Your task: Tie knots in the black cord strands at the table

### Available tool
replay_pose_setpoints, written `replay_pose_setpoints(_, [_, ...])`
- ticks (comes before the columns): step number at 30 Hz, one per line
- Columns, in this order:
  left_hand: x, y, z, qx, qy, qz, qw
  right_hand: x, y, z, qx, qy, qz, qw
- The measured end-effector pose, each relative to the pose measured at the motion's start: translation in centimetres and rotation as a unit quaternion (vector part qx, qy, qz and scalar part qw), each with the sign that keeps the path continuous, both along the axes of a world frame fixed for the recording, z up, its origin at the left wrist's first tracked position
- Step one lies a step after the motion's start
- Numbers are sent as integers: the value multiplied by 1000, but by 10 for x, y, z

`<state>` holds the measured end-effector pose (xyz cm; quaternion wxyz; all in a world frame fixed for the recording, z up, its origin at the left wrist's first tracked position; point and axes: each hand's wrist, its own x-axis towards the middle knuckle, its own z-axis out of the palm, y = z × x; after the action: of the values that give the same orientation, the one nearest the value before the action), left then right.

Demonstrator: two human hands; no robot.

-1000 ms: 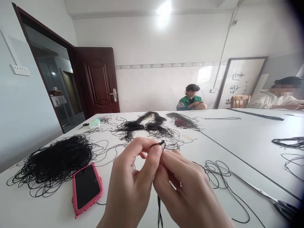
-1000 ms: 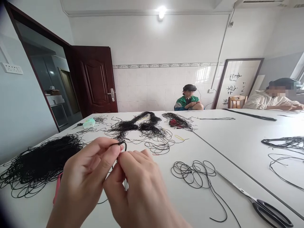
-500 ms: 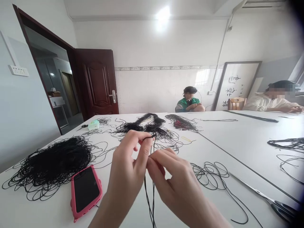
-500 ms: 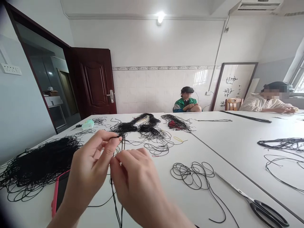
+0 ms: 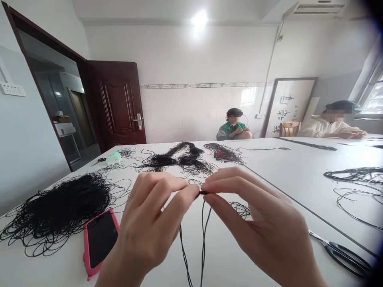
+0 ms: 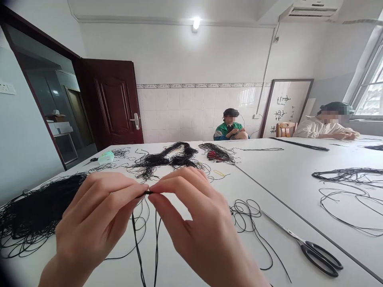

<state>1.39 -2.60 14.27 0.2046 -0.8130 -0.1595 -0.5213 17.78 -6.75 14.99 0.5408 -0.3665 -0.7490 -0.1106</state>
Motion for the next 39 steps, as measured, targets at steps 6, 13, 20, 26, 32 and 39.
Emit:
replay_pose_setpoints(6, [3, -10, 3, -354, -72, -116, 925, 3, -1, 2, 24, -5, 0, 1000])
replay_pose_setpoints(13, [10, -14, 11, -517, -144, -182, 824, 4, 0, 1, 27, -5, 1, 1000])
replay_pose_setpoints(20, [17, -19, 12, -536, -228, -186, 791, 4, 2, 1, 20, -2, 29, 999])
replay_pose_setpoints(26, [15, -21, 11, -453, -184, -149, 860, 3, 2, 2, 9, -7, 60, 998])
replay_pose_setpoints(32, [13, -20, 12, -516, -165, -140, 829, 6, 1, 2, 3, -19, 61, 998])
replay_pose_setpoints(39, [11, -14, 10, -481, -173, -126, 850, 2, 0, 0, 55, -29, -35, 997])
